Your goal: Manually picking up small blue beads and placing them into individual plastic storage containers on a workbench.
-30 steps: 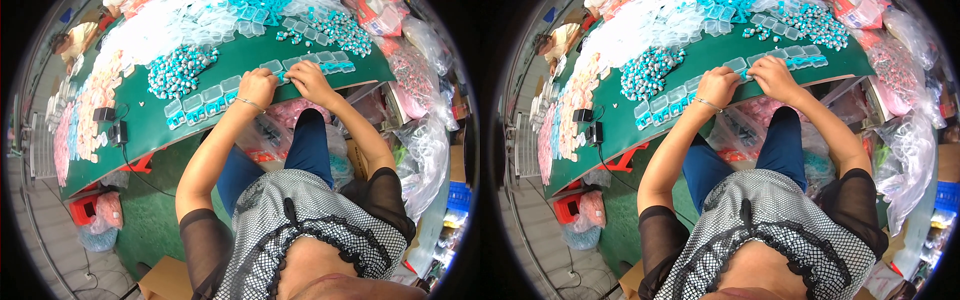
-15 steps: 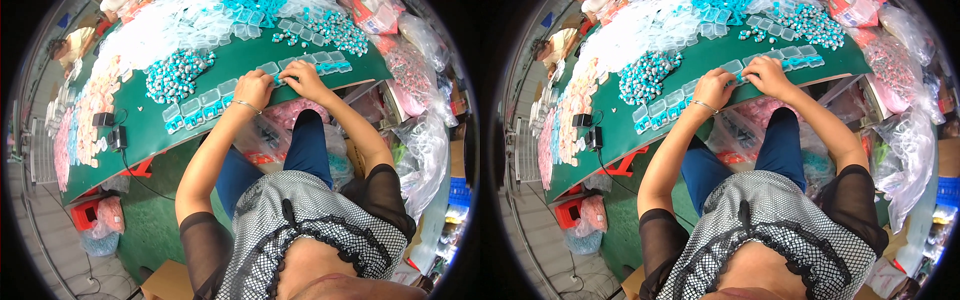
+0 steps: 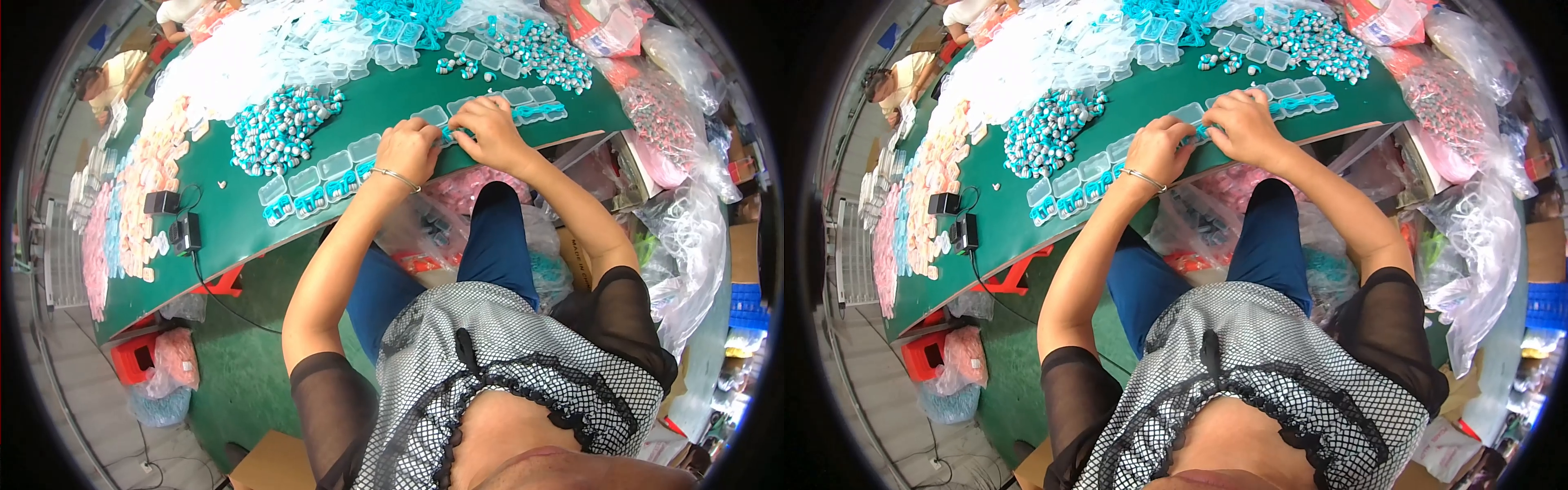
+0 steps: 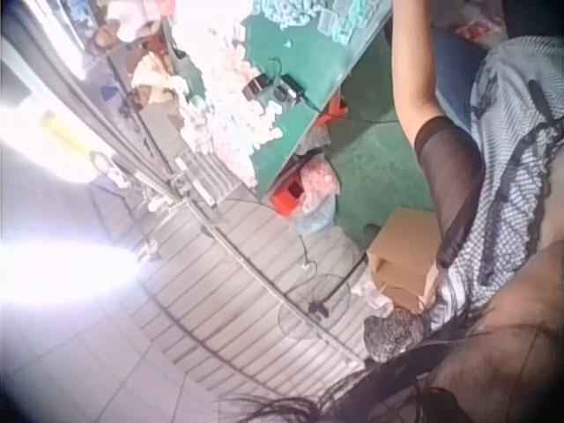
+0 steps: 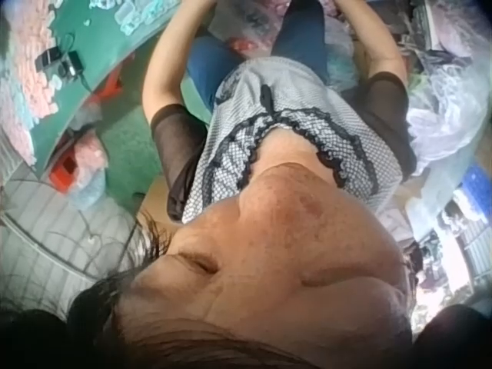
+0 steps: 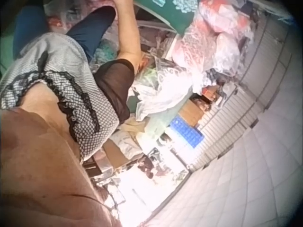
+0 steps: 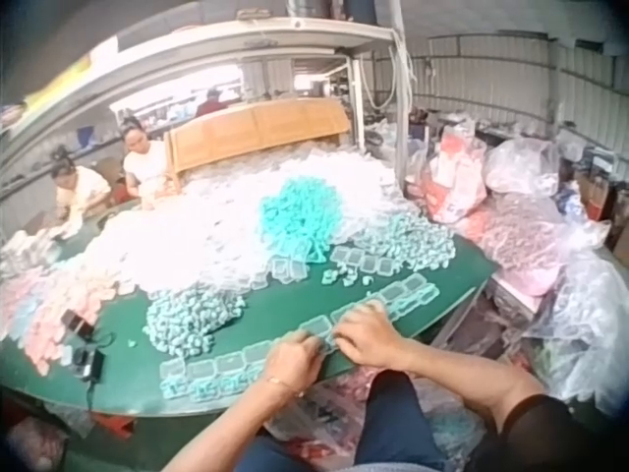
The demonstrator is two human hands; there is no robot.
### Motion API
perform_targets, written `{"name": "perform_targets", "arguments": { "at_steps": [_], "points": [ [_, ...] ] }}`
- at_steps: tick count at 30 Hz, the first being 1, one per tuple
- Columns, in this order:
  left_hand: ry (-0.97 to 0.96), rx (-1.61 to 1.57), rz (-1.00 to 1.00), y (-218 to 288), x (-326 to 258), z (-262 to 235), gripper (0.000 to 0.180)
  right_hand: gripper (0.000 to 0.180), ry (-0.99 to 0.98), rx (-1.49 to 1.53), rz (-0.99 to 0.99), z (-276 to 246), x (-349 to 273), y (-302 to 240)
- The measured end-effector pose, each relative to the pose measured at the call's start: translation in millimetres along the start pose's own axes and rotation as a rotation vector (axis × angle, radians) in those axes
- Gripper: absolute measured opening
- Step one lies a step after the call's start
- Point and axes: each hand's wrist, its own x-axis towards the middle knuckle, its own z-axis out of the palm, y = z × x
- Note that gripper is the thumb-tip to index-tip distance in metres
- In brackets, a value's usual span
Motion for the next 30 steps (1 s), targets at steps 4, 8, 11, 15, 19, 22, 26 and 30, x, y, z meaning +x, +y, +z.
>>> {"name": "perform_targets", "arguments": {
  "at_steps": [4, 8, 11, 15, 19, 22, 26, 30],
  "points": [
    [0.03, 0.005, 0.024, 1, -1, -1, 0.017, 0.01, 0.007, 0.034, 0.009, -2, 4, 6],
    [0.064, 0.02, 0.019, -4, -5, -19, 0.018, 0.014, 0.065, -0.078, 0.194, 1, 27, 60],
    [0.076, 0.041, -0.016, -20, -9, -34, 0.018, 0.02, -0.125, -0.286, 0.411, 7, 34, 105],
    [0.086, 0.04, -0.189, -44, -21, -55, 0.016, 0.023, -0.254, -0.4, 0.498, 10, 36, 121],
    [0.164, 0.16, -0.418, -86, -44, -86, 0.015, 0.021, -0.192, -0.307, 0.502, 20, 36, 130],
    [0.151, 0.291, -0.46, -99, -53, -101, 0.015, 0.02, -0.107, -0.098, 0.489, 12, 37, 120],
    [0.113, 0.444, -0.438, -97, -42, -90, 0.015, 0.017, 0.016, 0.281, 0.487, 5, 32, 107],
    [0.143, 0.51, -0.285, -98, -12, -69, 0.015, 0.016, 0.059, 0.416, 0.404, 2, 28, 89]
  ]
}}
